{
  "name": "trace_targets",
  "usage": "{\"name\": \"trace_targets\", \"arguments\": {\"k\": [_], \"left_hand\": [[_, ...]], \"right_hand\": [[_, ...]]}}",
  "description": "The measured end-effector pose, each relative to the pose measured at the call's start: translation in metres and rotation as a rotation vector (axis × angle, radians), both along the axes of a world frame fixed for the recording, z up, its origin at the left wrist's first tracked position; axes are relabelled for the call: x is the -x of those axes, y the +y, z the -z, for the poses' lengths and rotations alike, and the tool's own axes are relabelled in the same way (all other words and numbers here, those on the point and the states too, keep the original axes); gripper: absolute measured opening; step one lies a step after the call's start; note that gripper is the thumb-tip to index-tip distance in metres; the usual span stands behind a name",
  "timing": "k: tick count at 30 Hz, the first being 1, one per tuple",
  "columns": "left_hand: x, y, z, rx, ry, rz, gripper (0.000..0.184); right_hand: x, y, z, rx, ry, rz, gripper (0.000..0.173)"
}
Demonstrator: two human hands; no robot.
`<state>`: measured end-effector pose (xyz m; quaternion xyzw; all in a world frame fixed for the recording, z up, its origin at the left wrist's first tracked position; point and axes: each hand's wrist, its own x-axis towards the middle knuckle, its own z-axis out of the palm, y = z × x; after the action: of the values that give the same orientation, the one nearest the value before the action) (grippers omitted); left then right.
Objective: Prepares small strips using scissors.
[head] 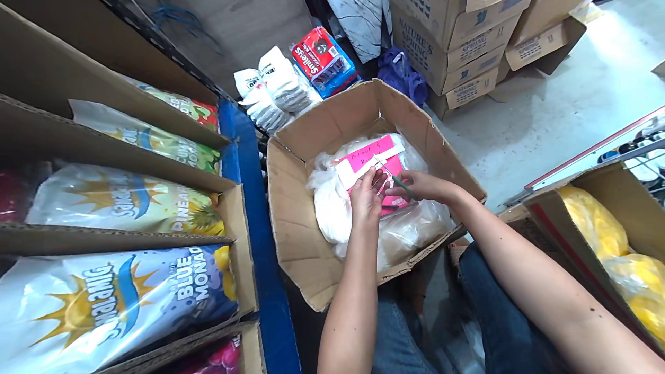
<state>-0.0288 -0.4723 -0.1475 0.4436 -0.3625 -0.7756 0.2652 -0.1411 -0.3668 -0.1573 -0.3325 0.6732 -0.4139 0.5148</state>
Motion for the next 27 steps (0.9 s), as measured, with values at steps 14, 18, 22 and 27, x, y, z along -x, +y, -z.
{"name": "trace_targets", "arguments": {"k": [14, 18, 22, 27], "left_hand": [[-0.0006, 0.0004, -0.0020, 0.002, -0.009, 0.007, 0.011], [0.0000, -0.0006, -0.0011, -0.010, -0.012, -0.003, 0.010], [0.0004, -0.0024, 0.0004, -0.009, -0.018, -0.041, 0.010], [0.0005, -0.0036, 0.0012, -0.007, -0.025, -0.050, 0.011]], "right_hand": [[0.0024, 0.0015, 0.0042, 0.062, 0.013, 0.029, 0.030], [0.0035, 0.0014, 0.0057, 0.060, -0.005, 0.027, 0.030], [0.0009, 0.0017, -0.0004, 0.001, -0.025, 0.002, 0.037], [-0.0006, 0.0025, -0.0028, -0.008, -0.032, -0.025, 0.038]]}}
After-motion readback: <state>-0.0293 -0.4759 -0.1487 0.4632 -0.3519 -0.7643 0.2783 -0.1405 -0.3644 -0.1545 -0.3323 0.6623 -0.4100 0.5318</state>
